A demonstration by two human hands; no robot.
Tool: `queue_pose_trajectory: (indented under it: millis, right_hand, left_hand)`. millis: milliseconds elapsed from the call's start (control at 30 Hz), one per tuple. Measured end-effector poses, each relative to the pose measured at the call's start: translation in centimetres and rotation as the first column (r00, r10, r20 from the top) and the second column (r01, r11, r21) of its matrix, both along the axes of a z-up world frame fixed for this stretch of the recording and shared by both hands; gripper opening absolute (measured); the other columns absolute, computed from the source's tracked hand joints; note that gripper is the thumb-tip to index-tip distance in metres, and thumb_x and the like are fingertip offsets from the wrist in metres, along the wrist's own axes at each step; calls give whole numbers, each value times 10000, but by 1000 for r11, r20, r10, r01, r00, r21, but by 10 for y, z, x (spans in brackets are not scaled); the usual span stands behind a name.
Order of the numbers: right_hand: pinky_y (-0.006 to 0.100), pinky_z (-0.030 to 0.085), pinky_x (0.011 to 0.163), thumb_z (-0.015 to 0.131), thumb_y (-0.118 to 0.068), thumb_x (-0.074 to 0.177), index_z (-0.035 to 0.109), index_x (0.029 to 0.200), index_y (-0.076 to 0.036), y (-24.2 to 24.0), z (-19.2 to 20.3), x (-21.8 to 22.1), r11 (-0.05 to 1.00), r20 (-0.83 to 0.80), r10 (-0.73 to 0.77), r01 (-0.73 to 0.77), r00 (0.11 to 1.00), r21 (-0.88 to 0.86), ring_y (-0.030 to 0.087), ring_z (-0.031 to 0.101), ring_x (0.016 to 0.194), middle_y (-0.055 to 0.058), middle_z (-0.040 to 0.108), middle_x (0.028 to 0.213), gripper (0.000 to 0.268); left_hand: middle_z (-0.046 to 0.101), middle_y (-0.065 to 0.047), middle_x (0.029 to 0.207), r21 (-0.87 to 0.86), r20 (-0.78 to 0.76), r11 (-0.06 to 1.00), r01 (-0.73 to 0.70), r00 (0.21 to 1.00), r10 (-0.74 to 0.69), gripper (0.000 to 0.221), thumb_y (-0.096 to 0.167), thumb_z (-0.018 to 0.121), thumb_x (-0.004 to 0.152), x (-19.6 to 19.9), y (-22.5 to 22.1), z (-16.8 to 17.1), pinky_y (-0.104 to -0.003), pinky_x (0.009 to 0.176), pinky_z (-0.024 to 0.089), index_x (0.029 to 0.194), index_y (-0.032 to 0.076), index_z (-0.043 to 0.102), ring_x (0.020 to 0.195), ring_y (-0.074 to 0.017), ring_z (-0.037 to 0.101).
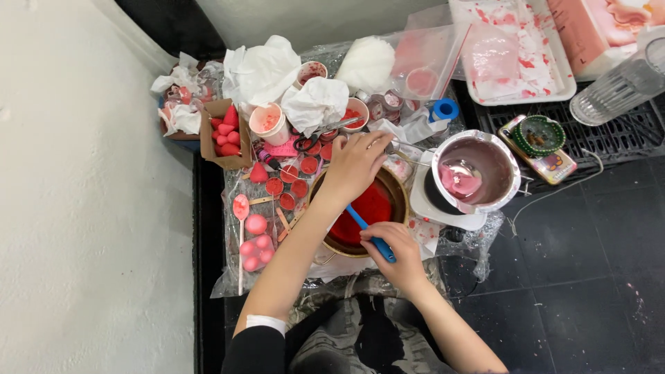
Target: The person is mixing red and pink wax in different containers and pouring it as part of candle making.
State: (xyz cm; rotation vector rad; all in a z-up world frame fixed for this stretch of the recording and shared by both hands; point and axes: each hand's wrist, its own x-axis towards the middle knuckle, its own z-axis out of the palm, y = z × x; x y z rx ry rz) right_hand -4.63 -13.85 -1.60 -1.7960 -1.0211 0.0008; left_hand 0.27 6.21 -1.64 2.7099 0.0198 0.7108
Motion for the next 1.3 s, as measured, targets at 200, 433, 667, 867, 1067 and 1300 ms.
queue_pose_trajectory:
  millis: [200, 433, 667, 867, 1067, 1300]
  right_hand:
    - [352, 556, 815, 798, -14, 795, 731, 949, -55, -5, 4, -4, 995, -114, -96, 94, 989, -29, 246, 709, 957, 80, 741, 951, 173]
    - [316, 532, 668, 844, -78, 827, 670, 901, -26, -12, -25, 4, 973, -407, -186, 109, 894, -205, 153, 650, 722, 67, 723, 839, 196]
    - [322, 570, 798, 775, -65, 857, 687, 1037, -12, 1, 1, 8, 999, -116, -21, 27, 993, 47, 226, 725, 951, 127, 718, 1123, 208]
    - [315, 570, 707, 718, -58, 876, 688, 891, -23, -7, -15, 10, 997, -20, 62, -63, 998, -49, 242, 740, 804, 104, 737, 993, 48]
    - [293, 571, 703, 599, 14, 926, 686, 826, -52, -18, -30, 14, 993, -5, -71, 71, 997, 89, 196, 737, 761, 68, 745, 933, 148]
    - [335, 551, 692, 662, -14, 865, 688, 832, 25, -9, 7, 22, 990, 8, 140, -140, 990, -25, 250, 716, 776, 144, 732, 918, 58]
  left_hand:
    - [614, 38, 1312, -46, -11, 998, 43, 999, -44, 463, 144, 626, 980, 3, -2, 4, -458, 969, 390, 1434, 231, 593, 1115, -185, 603]
    - [607, 46, 1353, 47, -89, 998, 51, 995, -46, 569, -2, 579, 907, 0, 13, -1, -464, 969, 399, 1418, 249, 577, 1166, -207, 604]
    - [601, 22, 1366, 2, -52, 997, 81, 995, -80, 578, -7, 588, 882, 9, 13, -2, -484, 969, 385, 1395, 258, 581, 1169, -207, 615]
    - [587, 3, 1354, -45, -29, 997, 70, 997, -71, 555, -7, 596, 894, 14, 8, -7, -495, 993, 380, 1389, 243, 580, 1179, -206, 615]
    - [598, 26, 1342, -28, 0, 999, 41, 999, -41, 551, -1, 600, 886, 24, 7, -8, -523, 1009, 371, 1370, 261, 595, 1185, -188, 626]
    - [511, -55, 1486, -56, 6, 997, 56, 998, -56, 559, 127, 624, 952, 18, 7, -9, -504, 1012, 381, 1493, 216, 518, 1233, -226, 603]
